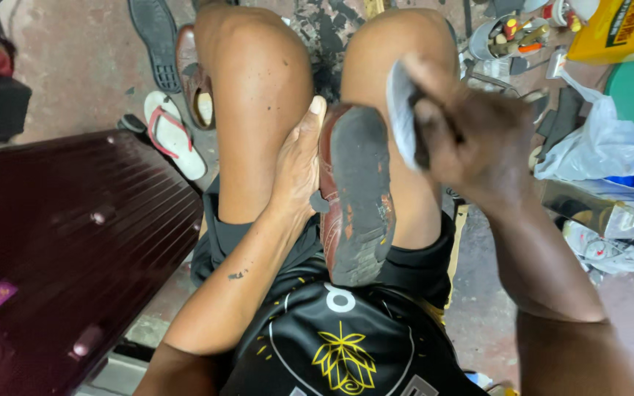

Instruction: The person scrapes the sole of a brown leather shoe using a curved metal scraper. They hold the shoe in one hand and repeatedly scrape the sole and heel areas, occasionally rotating the shoe to access different sections.

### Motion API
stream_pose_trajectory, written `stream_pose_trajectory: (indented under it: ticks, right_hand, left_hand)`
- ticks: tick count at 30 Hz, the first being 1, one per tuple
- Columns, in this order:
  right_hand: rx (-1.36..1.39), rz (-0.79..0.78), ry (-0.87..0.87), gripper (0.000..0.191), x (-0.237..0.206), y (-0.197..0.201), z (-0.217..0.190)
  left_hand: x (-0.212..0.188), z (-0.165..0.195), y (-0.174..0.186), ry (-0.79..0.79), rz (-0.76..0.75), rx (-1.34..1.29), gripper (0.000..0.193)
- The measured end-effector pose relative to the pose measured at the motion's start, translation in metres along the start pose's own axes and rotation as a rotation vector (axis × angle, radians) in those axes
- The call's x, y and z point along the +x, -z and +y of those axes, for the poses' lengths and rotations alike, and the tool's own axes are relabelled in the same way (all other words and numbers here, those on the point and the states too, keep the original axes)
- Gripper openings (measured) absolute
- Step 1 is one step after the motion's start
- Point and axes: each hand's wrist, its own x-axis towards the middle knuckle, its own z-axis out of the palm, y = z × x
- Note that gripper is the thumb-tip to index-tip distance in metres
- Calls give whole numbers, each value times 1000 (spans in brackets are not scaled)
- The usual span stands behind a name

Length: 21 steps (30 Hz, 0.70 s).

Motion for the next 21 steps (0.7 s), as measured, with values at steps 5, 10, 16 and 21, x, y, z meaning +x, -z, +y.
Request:
stream_pose_trajectory:
  ticks: [5,10,16,21]
  right_hand:
    - [141,164,-96,26,0,-5,6]
    - [339,194,-295,33,-2,-8,9]
    - [547,232,-355,42,-3,-16,7]
    - [890,238,-550,46,-6,-12,8]
  left_hand:
    - [-13,10,-12,-146,-19,105,43]
    - [-38,28,-31,-293,-78,107,29]
    - [-59,44,-48,-430,-97,246,26]
    - [-68,48,-59,-447,-86,273,24]
